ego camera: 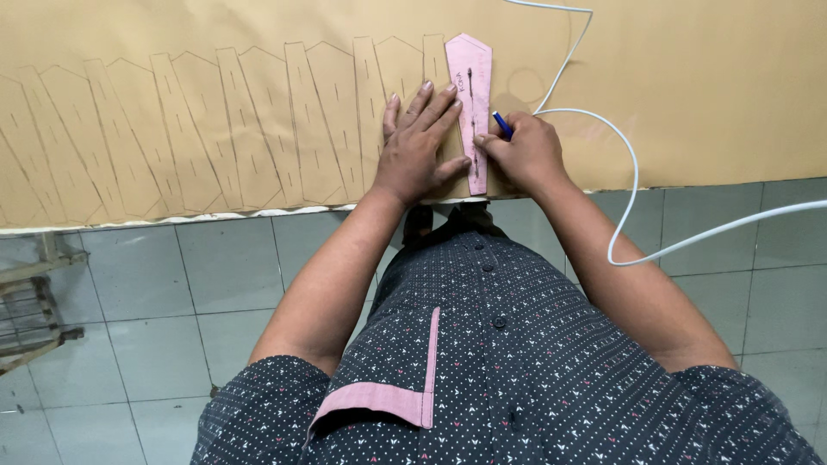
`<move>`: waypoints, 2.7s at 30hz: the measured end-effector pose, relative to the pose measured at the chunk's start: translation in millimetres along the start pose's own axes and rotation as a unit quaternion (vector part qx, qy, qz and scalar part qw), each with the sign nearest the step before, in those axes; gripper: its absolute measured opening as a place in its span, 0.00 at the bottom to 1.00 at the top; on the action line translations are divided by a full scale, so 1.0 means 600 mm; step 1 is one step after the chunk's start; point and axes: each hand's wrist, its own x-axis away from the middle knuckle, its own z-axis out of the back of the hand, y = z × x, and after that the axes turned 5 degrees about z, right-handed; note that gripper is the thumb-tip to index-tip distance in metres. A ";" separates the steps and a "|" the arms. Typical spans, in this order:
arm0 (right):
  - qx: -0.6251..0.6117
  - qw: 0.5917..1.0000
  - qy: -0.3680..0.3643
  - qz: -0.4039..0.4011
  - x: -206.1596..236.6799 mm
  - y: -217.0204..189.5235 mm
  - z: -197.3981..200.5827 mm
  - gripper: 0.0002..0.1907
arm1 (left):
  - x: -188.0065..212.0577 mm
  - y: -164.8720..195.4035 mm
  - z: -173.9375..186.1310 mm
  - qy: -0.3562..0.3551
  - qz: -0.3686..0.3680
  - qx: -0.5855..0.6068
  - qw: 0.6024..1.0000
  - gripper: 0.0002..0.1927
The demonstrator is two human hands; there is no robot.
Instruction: The person holds a pink paper pattern template on a large sheet of brown kraft paper and traces around it with a pen, repositioning the template and drawing along its edges and center lines. Many previously traced pattern outlines cover the paper, and the person continues tracing additional outlines.
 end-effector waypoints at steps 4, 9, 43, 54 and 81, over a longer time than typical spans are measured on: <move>-0.001 1.000 0.003 -0.001 -0.001 0.001 -0.001 0.19 | 0.001 -0.001 -0.002 0.012 -0.015 -0.010 1.000 0.43; 0.008 1.000 0.004 -0.001 -0.004 0.003 -0.002 0.19 | 0.003 -0.003 -0.006 0.021 -0.018 -0.012 1.000 0.43; 0.120 0.945 -0.024 0.303 -0.093 -0.103 0.065 0.17 | 0.011 0.106 -0.039 -0.059 0.066 -0.004 0.996 0.29; 0.011 0.938 0.078 0.339 -0.163 -0.105 0.071 0.11 | 0.002 0.094 -0.036 0.072 -0.062 -0.108 0.990 0.20; 0.024 0.933 0.115 0.340 -0.167 -0.076 0.093 0.10 | 0.003 0.099 -0.014 0.036 -0.058 -0.154 0.986 0.20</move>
